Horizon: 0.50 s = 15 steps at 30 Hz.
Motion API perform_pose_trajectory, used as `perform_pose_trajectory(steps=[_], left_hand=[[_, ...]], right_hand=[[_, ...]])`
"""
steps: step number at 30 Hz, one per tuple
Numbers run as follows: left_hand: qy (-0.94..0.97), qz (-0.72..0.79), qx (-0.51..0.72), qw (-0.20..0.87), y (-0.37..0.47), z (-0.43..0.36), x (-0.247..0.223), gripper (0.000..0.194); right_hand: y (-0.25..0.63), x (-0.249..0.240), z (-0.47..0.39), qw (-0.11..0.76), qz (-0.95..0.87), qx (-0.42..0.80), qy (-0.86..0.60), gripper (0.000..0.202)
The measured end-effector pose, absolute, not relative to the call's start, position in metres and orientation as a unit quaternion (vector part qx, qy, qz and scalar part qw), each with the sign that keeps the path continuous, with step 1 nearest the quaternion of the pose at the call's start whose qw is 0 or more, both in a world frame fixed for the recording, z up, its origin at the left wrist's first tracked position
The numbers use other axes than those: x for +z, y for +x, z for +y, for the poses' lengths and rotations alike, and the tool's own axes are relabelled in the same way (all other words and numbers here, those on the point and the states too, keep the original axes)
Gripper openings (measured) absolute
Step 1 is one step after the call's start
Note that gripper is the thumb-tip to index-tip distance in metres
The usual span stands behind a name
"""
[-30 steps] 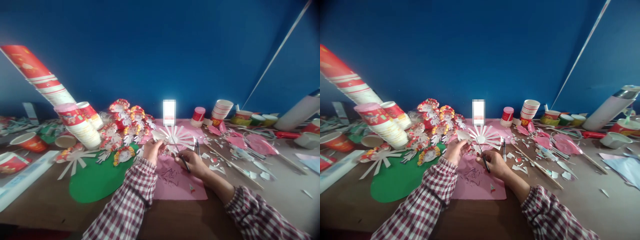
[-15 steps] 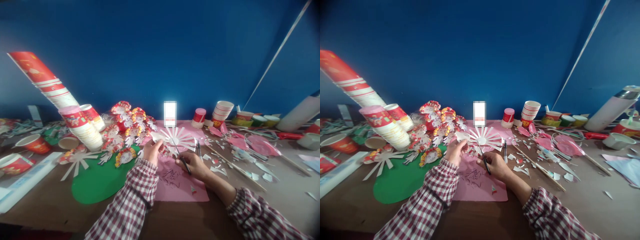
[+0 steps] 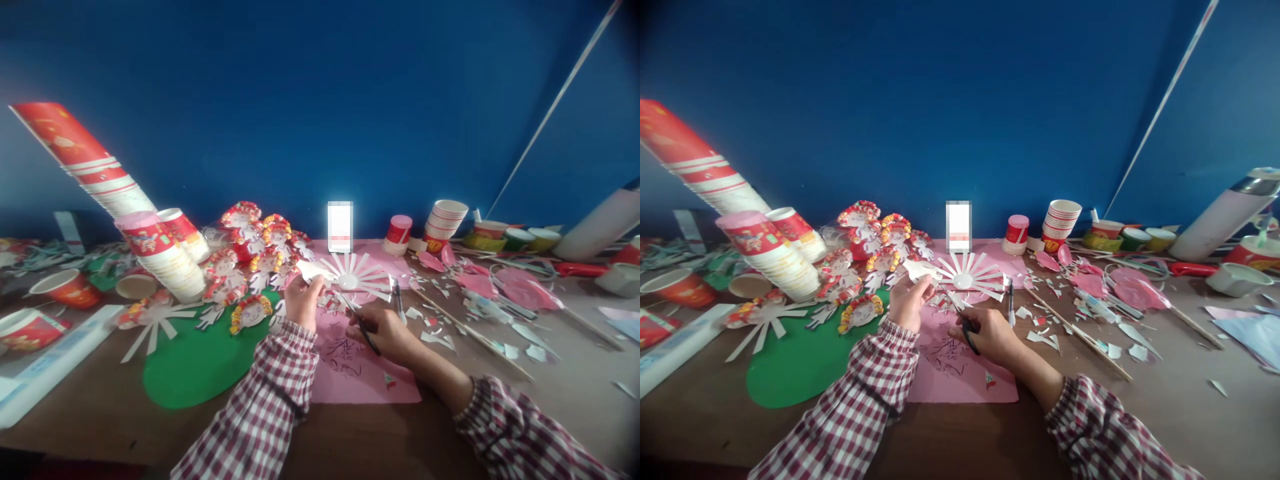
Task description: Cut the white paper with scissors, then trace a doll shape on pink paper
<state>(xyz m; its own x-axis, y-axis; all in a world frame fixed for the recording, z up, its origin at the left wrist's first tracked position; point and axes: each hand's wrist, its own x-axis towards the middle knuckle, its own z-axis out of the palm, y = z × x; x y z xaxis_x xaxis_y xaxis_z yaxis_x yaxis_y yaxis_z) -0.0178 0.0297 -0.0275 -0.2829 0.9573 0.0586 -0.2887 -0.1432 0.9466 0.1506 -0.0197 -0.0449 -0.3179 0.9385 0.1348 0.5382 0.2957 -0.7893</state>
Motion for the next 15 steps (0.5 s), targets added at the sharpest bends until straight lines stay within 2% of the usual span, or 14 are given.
perform_pose_trajectory(steps=[7, 15], left_hand=[[0.352, 0.454, 0.659, 0.486, -0.0172, 0.0277, -0.0244, 0.022], [0.336, 0.445, 0.663, 0.499, -0.0186, 0.0286, -0.0251, 0.025]], right_hand=[[0.1503, -0.0383, -0.0223, 0.285, -0.763, 0.283, -0.507, 0.024], [0.1515, -0.0430, -0.0201, 0.286, -0.753, 0.303, -0.510, 0.025]])
